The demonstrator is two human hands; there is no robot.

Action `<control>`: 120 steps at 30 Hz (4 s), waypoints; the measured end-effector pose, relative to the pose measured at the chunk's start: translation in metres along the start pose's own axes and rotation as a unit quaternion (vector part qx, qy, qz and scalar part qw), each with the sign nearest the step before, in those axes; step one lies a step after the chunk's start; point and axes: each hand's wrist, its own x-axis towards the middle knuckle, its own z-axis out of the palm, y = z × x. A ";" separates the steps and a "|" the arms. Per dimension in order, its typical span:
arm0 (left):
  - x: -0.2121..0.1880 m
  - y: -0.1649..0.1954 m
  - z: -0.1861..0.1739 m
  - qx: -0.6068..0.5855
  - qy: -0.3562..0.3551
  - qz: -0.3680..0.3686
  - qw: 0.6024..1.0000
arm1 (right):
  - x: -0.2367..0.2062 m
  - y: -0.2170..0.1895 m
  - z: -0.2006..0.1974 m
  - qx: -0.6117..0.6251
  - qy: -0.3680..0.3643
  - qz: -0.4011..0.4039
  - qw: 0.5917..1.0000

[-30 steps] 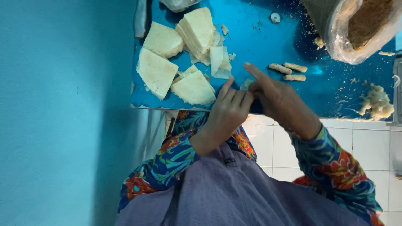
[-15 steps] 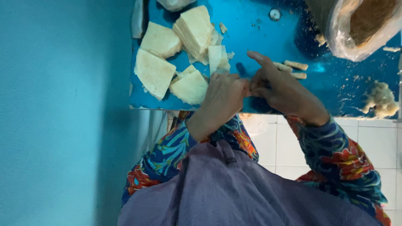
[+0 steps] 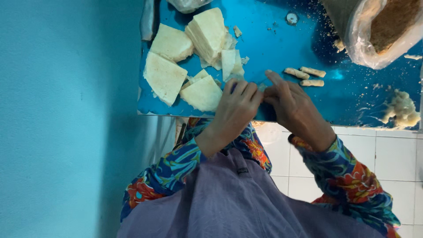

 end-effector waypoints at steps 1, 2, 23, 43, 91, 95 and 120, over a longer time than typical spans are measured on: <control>0.002 0.001 0.000 -0.014 -0.002 -0.012 1.000 | 0.002 0.002 -0.002 0.051 -0.028 0.030 0.998; 0.003 0.001 0.001 -0.029 -0.005 -0.024 0.999 | 0.004 0.004 -0.005 0.101 -0.056 0.061 0.991; -0.006 0.007 -0.007 0.118 -0.046 0.040 0.991 | -0.013 0.004 0.006 -0.099 0.017 -0.029 0.995; 0.012 -0.002 0.001 0.180 -0.039 -0.145 0.972 | 0.012 -0.012 0.005 -0.134 0.064 0.084 0.985; -0.070 0.076 0.007 -0.349 0.038 -0.084 0.932 | -0.185 0.013 0.123 -0.058 0.069 0.281 0.956; -0.076 0.051 -0.018 -0.299 0.137 -0.141 0.934 | -0.130 -0.050 0.066 0.172 0.041 0.331 0.927; 0.003 -0.025 -0.043 -0.277 0.193 -0.243 0.909 | 0.093 0.002 0.049 0.077 0.154 0.117 0.978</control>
